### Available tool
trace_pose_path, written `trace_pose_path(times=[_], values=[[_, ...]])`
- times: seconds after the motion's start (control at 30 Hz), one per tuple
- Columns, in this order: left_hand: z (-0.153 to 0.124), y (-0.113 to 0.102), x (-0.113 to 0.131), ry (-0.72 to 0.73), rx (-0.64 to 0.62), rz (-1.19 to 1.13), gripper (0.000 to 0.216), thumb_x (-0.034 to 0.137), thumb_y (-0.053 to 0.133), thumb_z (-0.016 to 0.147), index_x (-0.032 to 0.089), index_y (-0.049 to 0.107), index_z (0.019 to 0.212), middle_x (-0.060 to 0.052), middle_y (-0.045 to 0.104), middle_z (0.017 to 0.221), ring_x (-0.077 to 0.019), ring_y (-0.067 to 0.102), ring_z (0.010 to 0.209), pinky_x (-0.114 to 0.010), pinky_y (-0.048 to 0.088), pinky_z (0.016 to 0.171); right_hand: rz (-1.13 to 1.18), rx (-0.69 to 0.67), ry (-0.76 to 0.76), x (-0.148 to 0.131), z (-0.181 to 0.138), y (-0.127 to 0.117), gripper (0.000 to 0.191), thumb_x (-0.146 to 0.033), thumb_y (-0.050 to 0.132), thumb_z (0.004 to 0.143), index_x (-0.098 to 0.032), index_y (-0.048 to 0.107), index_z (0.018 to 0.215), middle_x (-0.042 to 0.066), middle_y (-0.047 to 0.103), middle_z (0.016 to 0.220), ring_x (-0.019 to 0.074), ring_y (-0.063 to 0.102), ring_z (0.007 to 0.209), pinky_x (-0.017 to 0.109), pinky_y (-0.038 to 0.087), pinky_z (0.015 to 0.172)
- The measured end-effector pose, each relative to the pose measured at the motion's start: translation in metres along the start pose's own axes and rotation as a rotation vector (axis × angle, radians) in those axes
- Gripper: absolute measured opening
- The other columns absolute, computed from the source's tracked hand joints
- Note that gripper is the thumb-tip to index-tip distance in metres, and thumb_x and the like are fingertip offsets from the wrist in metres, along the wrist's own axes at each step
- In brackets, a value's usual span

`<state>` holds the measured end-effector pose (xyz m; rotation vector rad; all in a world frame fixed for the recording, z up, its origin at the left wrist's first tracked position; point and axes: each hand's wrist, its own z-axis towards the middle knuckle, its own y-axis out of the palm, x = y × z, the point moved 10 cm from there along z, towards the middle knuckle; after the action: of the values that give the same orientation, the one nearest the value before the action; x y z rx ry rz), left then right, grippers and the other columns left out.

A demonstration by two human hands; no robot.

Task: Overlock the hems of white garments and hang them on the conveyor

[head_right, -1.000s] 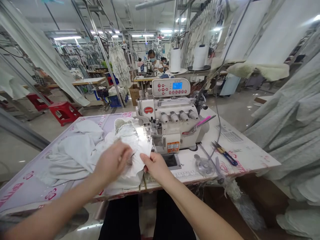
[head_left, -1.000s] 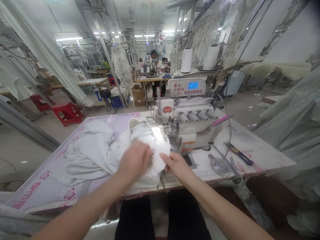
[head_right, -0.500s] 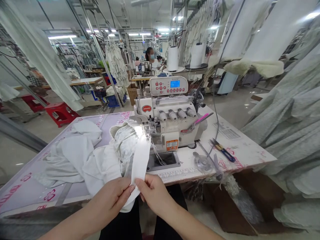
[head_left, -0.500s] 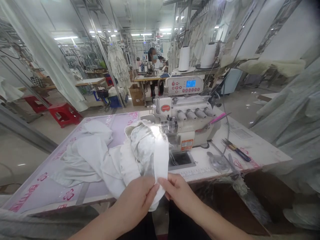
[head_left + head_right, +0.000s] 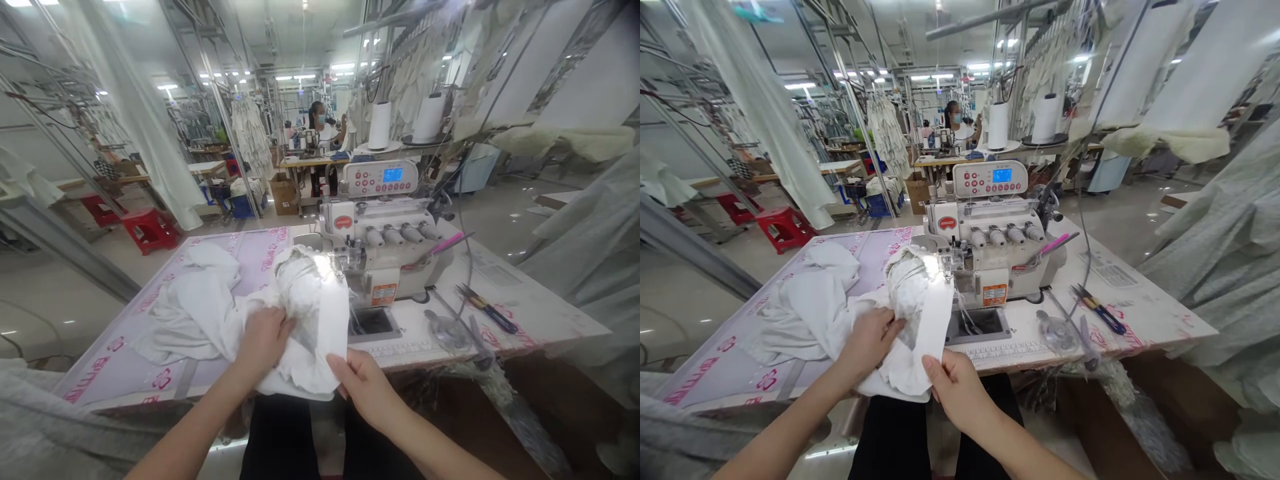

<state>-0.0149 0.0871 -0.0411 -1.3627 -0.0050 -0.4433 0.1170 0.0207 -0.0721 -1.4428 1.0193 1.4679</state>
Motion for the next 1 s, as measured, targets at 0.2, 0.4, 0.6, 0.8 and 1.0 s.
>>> trace_pose_path(times=[0.2,0.4,0.6,0.8,1.0], values=[[0.006,-0.029,-0.01,0.059,0.088,0.132,0.026,0.025,0.032,0.083,0.017,0.037,0.059,-0.002,0.045,0.062,-0.0159,0.044,0.065,-0.029,0.033,0.061,0.054,-0.016,0.013,0.005,0.008,0.001,0.044,-0.05,0.039,0.082,-0.016,0.036,0.054,-0.005,0.034,0.044,0.0069,0.029,0.042,0.021,0.021,0.042],[0.024,-0.065,-0.004,0.036,0.282,0.104,0.017,0.026,0.037,0.081,0.015,0.049,0.076,-0.006,0.053,0.078,-0.0198,0.048,0.082,-0.034,0.038,0.076,0.167,0.023,0.068,0.003,0.03,-0.008,0.047,-0.055,0.048,0.074,-0.015,0.037,0.052,-0.006,0.034,0.041,0.0051,0.027,0.038,0.02,0.019,0.039],[-0.008,-0.025,0.093,0.37,-0.091,-0.019,0.077,0.021,0.05,0.067,0.014,0.011,0.133,-0.009,0.016,0.14,-0.0232,0.017,0.127,-0.04,0.028,0.1,0.407,-0.006,0.226,0.008,0.041,-0.005,0.047,-0.057,0.059,0.062,-0.015,0.039,0.052,-0.006,0.037,0.035,0.0027,0.022,0.031,0.018,0.012,0.034],[0.007,-0.006,0.097,0.4,-0.01,0.139,0.06,0.001,0.037,0.065,0.009,0.034,0.125,-0.01,0.031,0.134,-0.0204,0.024,0.125,-0.037,0.03,0.099,0.495,0.014,0.177,0.001,0.044,-0.002,0.044,-0.054,0.057,0.066,-0.014,0.043,0.054,-0.003,0.046,0.041,0.0043,0.032,0.032,0.016,0.022,0.032],[0.038,-0.02,0.095,0.382,-0.191,0.138,0.057,-0.004,0.033,0.064,0.016,0.043,0.116,-0.008,0.047,0.121,-0.018,0.042,0.113,-0.031,0.038,0.091,-0.063,0.08,-0.078,-0.024,0.019,-0.055,0.033,-0.041,0.036,0.084,-0.014,0.055,0.085,0.006,0.059,0.074,0.0141,0.054,0.063,0.027,0.046,0.057]])
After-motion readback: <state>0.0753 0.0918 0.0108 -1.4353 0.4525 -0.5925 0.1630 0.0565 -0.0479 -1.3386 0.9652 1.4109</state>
